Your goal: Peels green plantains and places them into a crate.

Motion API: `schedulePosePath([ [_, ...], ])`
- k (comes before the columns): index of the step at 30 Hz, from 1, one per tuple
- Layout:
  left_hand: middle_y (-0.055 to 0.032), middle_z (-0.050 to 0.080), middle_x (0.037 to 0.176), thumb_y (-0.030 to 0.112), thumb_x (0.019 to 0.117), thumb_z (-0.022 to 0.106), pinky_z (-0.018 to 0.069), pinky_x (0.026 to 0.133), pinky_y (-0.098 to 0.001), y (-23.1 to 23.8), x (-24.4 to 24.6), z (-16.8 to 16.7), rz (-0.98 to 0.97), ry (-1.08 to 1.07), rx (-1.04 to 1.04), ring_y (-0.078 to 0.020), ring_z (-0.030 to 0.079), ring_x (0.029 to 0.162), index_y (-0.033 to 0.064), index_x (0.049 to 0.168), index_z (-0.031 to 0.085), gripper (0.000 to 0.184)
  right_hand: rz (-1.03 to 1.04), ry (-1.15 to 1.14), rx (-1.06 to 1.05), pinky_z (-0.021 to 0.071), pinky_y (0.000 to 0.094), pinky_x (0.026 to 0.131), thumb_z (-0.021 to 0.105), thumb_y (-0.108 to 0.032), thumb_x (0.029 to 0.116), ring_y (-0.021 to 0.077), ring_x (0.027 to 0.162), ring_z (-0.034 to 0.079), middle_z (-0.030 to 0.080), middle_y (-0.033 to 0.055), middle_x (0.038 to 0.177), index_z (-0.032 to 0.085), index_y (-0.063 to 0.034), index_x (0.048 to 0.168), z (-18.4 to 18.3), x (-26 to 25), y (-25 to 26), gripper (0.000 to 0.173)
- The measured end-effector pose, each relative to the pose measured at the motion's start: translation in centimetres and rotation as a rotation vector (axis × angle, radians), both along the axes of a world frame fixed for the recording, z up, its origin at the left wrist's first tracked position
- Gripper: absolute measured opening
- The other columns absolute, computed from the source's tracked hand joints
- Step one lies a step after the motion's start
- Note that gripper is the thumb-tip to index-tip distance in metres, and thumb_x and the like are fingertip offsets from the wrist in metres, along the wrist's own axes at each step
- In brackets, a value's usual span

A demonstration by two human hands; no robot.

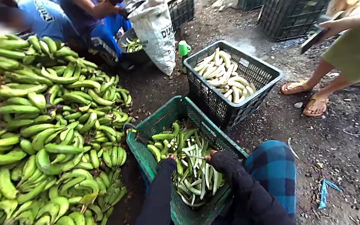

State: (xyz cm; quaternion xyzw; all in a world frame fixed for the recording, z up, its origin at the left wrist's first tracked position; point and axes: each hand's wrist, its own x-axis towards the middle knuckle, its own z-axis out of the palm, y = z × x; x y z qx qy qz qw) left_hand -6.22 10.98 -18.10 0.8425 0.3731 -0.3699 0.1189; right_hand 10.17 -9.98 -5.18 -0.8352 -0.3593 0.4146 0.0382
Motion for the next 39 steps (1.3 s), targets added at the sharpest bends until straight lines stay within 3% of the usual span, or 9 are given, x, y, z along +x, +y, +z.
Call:
schedulePosePath([
  [4, -0.0094, 0.036, 0.164, 0.024, 0.1073, 0.043, 0.0287, 0.119, -0.0616, 0.3, 0.3, 0.3, -0.022, 0.029, 0.036, -0.0367, 0.03, 0.152, 0.0144, 0.157, 0.041, 0.05, -0.052, 0.134, -0.049, 0.0412, 0.0615, 0.112, 0.027, -0.055, 0.1099, 0.0371, 0.138, 0.053, 0.058, 0.0215, 0.144, 0.053, -0.0035, 0.143, -0.1, 0.3, 1.2, 0.066],
  [9, -0.0249, 0.06, 0.137, 0.036, 0.0985, 0.063, 0.0444, 0.105, -0.0657, -0.2, 1.1, 7.0, 0.017, -0.1, 0.057, -0.0442, 0.056, 0.129, 0.0041, 0.141, 0.055, 0.054, -0.196, 0.066, 0.387, 0.0298, 0.0713, 0.113, 0.048, -0.046, 0.1064, 0.0416, 0.134, 0.055, 0.064, 0.0196, 0.137, 0.062, -0.0142, 0.14, -3.1, 2.4, 0.7, 0.048],
  [12, -0.0234, 0.056, 0.142, 0.032, 0.0972, 0.07, 0.0441, 0.111, -0.0509, -0.3, 0.2, 10.2, 0.388, -0.639, -0.168, -0.0335, 0.055, 0.131, 0.0005, 0.147, 0.045, 0.064, -0.12, -0.008, 0.336, 0.021, 0.0727, 0.116, 0.044, -0.049, 0.1079, 0.0426, 0.144, 0.043, 0.056, 0.0145, 0.15, 0.056, -0.0249, 0.148, 0.9, 2.8, 0.2, 0.048],
  [15, -0.0233, 0.061, 0.126, 0.016, 0.1093, 0.045, 0.0522, 0.095, -0.0393, -2.9, -0.6, 11.0, 0.799, -1.191, -0.535, -0.0234, 0.062, 0.107, -0.0046, 0.144, 0.045, 0.04, -0.036, 0.031, 0.356, 0.0255, 0.0686, 0.115, 0.044, -0.045, 0.1091, 0.0453, 0.141, 0.045, 0.057, 0.0199, 0.147, 0.054, -0.0155, 0.149, 0.4, 1.5, 1.4, 0.051],
  [18, -0.0103, 0.062, 0.097, 0.038, 0.1119, 0.033, 0.0543, 0.07, -0.0336, -6.2, -0.3, 12.5, 1.21, -1.276, -0.689, -0.0161, 0.062, 0.079, 0.0062, 0.131, 0.052, 0.042, -0.05, 0.074, 0.439, 0.0266, 0.069, 0.115, 0.047, -0.045, 0.1078, 0.0473, 0.138, 0.048, 0.06, 0.0225, 0.142, 0.055, -0.0133, 0.148, -0.9, -1.9, 2.6, 0.052],
  [20, -0.0106, 0.061, 0.1, 0.038, 0.1117, 0.033, 0.0535, 0.072, -0.0345, -7.1, -0.2, 12.2, 1.346, -1.312, -0.736, -0.017, 0.06, 0.083, 0.0057, 0.131, 0.052, 0.042, -0.044, 0.052, 0.493, 0.029, 0.0694, 0.112, 0.049, -0.045, 0.1067, 0.0476, 0.135, 0.05, 0.062, 0.0225, 0.139, 0.059, -0.0138, 0.144, -1.5, -4.1, 2.1, 0.05],
  [29, -0.0188, 0.062, 0.112, 0.029, 0.1123, 0.036, 0.054, 0.079, -0.0391, -10.9, -0.8, 13.1, 1.277, -1.247, -0.557, -0.0226, 0.062, 0.092, 0.0003, 0.135, 0.051, 0.04, -0.34, -0.168, 0.421, 0.032, 0.0672, 0.112, 0.05, -0.05, 0.1055, 0.0494, 0.134, 0.05, 0.061, 0.0272, 0.138, 0.062, -0.0182, 0.141, -1.5, -3.9, 4.0, 0.049],
  [32, -0.0216, 0.059, 0.13, 0.025, 0.1131, 0.034, 0.0505, 0.098, -0.0399, -10.5, -2.0, 12.0, 1.237, -1.312, -0.547, -0.023, 0.061, 0.112, -0.0033, 0.142, 0.049, 0.043, -0.385, -0.198, 0.446, 0.0341, 0.0676, 0.109, 0.046, -0.054, 0.1061, 0.0454, 0.132, 0.053, 0.064, 0.021, 0.136, 0.062, -0.0218, 0.139, -1.1, -0.2, 4.8, 0.049],
  [39, -0.0106, 0.062, 0.108, 0.042, 0.1127, 0.016, 0.0529, 0.078, -0.0307, -7.8, -1.2, 11.6, 1.256, -1.4, -0.671, -0.0139, 0.06, 0.089, 0.0029, 0.137, 0.048, 0.056, -0.093, -0.011, 0.448, 0.0313, 0.0655, 0.114, 0.054, -0.046, 0.1048, 0.0458, 0.134, 0.052, 0.064, 0.0242, 0.135, 0.065, -0.0132, 0.139, 1.2, -6.2, -0.1, 0.049],
])
